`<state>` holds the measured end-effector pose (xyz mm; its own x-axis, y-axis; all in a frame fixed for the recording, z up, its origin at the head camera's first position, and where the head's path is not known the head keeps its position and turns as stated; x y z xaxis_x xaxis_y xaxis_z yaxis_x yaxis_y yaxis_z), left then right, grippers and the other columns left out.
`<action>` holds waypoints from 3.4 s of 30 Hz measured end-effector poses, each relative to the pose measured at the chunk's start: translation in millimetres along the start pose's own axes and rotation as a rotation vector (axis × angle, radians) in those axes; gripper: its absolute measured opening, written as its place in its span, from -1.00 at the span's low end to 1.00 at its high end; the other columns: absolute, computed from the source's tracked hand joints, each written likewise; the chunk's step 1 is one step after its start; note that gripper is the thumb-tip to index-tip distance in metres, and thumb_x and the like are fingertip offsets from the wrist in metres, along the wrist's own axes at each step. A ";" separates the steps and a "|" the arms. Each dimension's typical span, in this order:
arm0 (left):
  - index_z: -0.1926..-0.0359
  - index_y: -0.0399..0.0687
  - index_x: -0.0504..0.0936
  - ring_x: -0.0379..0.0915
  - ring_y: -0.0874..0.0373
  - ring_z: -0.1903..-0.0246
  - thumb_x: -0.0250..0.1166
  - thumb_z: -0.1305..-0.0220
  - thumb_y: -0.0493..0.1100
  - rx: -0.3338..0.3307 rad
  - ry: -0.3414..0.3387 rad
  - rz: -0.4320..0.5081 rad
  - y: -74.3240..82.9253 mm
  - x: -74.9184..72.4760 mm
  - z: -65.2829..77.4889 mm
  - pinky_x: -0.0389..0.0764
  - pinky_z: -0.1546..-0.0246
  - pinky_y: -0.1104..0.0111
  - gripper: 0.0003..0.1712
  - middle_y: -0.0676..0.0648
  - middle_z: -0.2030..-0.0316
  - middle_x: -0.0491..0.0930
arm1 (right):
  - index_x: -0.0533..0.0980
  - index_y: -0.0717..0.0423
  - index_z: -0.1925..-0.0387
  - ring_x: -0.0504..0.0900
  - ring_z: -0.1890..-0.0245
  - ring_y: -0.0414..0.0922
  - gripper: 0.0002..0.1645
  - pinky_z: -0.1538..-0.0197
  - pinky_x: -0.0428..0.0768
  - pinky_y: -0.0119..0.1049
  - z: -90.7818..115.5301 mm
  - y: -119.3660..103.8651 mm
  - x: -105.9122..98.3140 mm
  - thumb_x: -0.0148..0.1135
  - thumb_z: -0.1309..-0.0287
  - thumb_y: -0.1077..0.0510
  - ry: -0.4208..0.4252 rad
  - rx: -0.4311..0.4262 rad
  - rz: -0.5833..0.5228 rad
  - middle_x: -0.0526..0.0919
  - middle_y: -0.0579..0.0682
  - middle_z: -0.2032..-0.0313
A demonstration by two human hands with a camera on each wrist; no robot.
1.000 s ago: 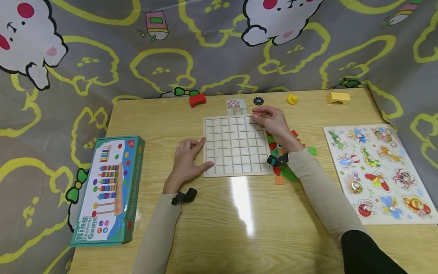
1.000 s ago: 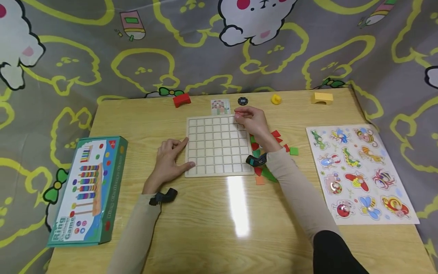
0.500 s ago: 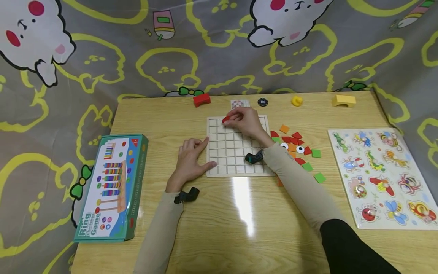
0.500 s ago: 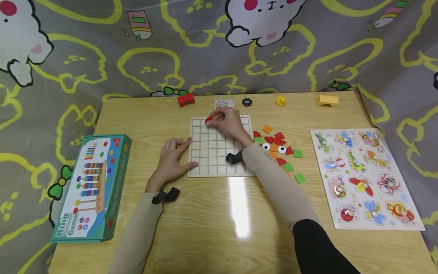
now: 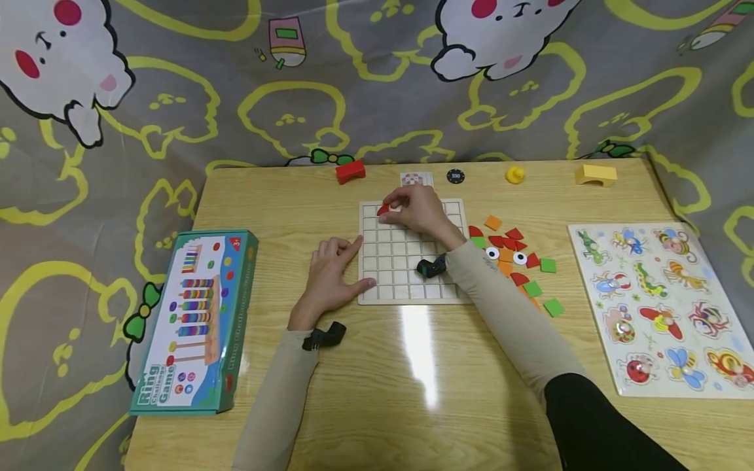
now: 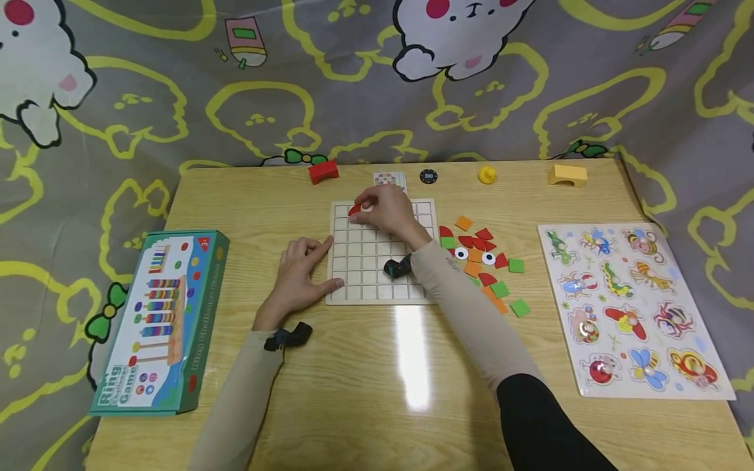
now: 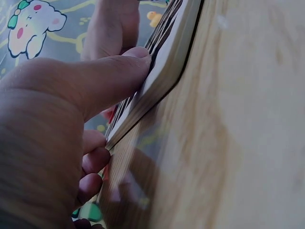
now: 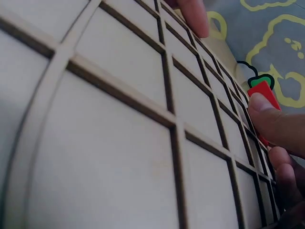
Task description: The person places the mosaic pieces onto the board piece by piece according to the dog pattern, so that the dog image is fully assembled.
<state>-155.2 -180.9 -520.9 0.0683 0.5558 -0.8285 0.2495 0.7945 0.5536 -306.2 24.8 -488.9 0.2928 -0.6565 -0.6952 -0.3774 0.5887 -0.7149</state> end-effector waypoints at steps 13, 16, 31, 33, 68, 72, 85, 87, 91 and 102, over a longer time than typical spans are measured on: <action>-0.51 0.14 0.20 0.13 0.05 -0.04 0.37 -0.05 0.39 -0.015 -0.006 0.006 3.2 2.2 0.2 0.15 0.00 0.16 0.08 -0.05 -0.12 0.30 | 0.67 0.06 -0.02 0.60 0.33 -0.12 -0.55 0.21 0.53 -0.25 20.3 17.9 -43.4 0.48 -0.08 0.04 0.027 0.009 -0.103 0.70 -0.02 0.24; -0.50 0.13 0.22 0.14 0.05 -0.05 0.38 -0.04 0.39 -0.018 0.009 -0.001 1.3 2.1 2.2 0.15 0.00 0.17 0.08 -0.04 -0.12 0.30 | 0.65 0.11 -0.06 0.62 0.28 -0.05 -0.53 0.17 0.55 -0.18 35.6 31.0 -76.0 0.45 -0.11 0.04 0.049 0.063 -0.061 0.69 0.05 0.21; -0.50 0.07 0.22 0.15 0.03 -0.03 0.44 -0.04 0.31 -0.043 0.022 0.062 -3.5 -1.0 12.8 0.10 0.04 0.17 0.08 -0.07 -0.06 0.32 | 0.58 0.23 0.04 0.57 0.17 0.06 -0.61 0.01 0.49 -0.02 92.4 75.8 -122.7 0.42 -0.14 0.13 -0.144 0.289 0.168 0.62 0.20 0.15; -0.50 0.05 0.21 0.16 0.02 -0.02 0.43 -0.04 0.31 -0.045 0.017 0.073 -3.2 -0.6 13.0 0.09 0.05 0.17 0.09 -0.07 -0.05 0.34 | 0.56 0.25 0.08 0.56 0.18 0.08 -0.64 0.02 0.48 -0.02 92.6 75.3 -121.4 0.41 -0.15 0.16 -0.138 0.288 0.174 0.60 0.21 0.17; -0.50 0.02 0.21 0.17 0.06 0.04 0.43 -0.04 0.30 -0.036 -0.031 0.066 6.9 -0.4 3.1 0.10 0.08 0.21 0.09 -0.02 -0.05 0.39 | 0.70 0.05 0.17 0.62 0.40 -0.14 -0.60 0.19 0.51 -0.22 16.9 21.7 -24.0 0.59 0.09 0.02 0.011 0.028 -0.052 0.70 -0.06 0.38; -0.50 0.02 0.21 0.17 0.06 0.04 0.42 -0.04 0.30 -0.033 -0.033 0.064 8.2 -0.7 2.7 0.10 0.09 0.21 0.09 -0.03 -0.05 0.39 | 0.70 0.05 0.16 0.60 0.39 -0.14 -0.59 0.20 0.47 -0.21 17.5 20.1 -25.5 0.58 0.08 0.01 -0.011 0.012 -0.009 0.70 -0.06 0.35; -0.49 0.01 0.22 0.16 0.06 0.06 0.45 -0.04 0.28 -0.038 -0.027 0.081 7.9 -0.3 3.5 0.09 0.10 0.22 0.08 -0.04 -0.05 0.39 | 0.73 -0.06 0.11 0.62 0.31 -0.15 -0.67 0.20 0.48 -0.20 15.9 15.5 -21.4 0.49 -0.05 0.01 -0.041 0.041 0.022 0.76 -0.08 0.17; -0.49 0.01 0.23 0.17 0.06 0.08 0.45 -0.03 0.28 -0.032 -0.023 0.078 7.7 0.3 3.6 0.09 0.11 0.21 0.08 -0.04 -0.03 0.39 | 0.73 -0.05 0.11 0.62 0.28 -0.15 -0.67 0.18 0.49 -0.19 16.3 17.3 -21.5 0.49 -0.04 0.03 -0.040 0.049 0.022 0.75 -0.07 0.13; -0.49 0.02 0.23 0.17 0.06 0.08 0.44 -0.03 0.29 -0.024 -0.020 0.063 7.5 1.3 3.0 0.10 0.11 0.21 0.08 -0.04 -0.02 0.40 | 0.71 0.01 0.06 0.63 0.22 -0.11 -0.62 0.12 0.53 -0.15 16.5 19.6 -22.2 0.49 -0.03 0.07 -0.036 0.035 0.020 0.74 -0.03 0.13; -0.49 0.00 0.24 0.19 0.05 0.07 0.45 -0.03 0.28 -0.017 -0.014 0.063 10.2 0.0 2.5 0.10 0.11 0.20 0.07 -0.05 -0.04 0.40 | 0.73 -0.08 0.08 0.62 0.19 -0.10 -0.66 0.16 0.52 -0.13 17.6 16.8 -25.4 0.48 -0.06 0.02 -0.058 0.013 0.036 0.72 -0.08 0.10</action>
<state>-150.3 -173.4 -515.4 0.0972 0.6012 -0.7932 0.2280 0.7623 0.6057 -304.5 59.6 -484.6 0.3298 -0.6063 -0.7236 -0.3774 0.6178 -0.6898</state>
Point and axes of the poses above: each hand's wrist, its own z-axis away from the middle knuckle, its own x-axis out of the palm, y = z × x, the point moved 2 cm from there along -z, towards the middle knuckle
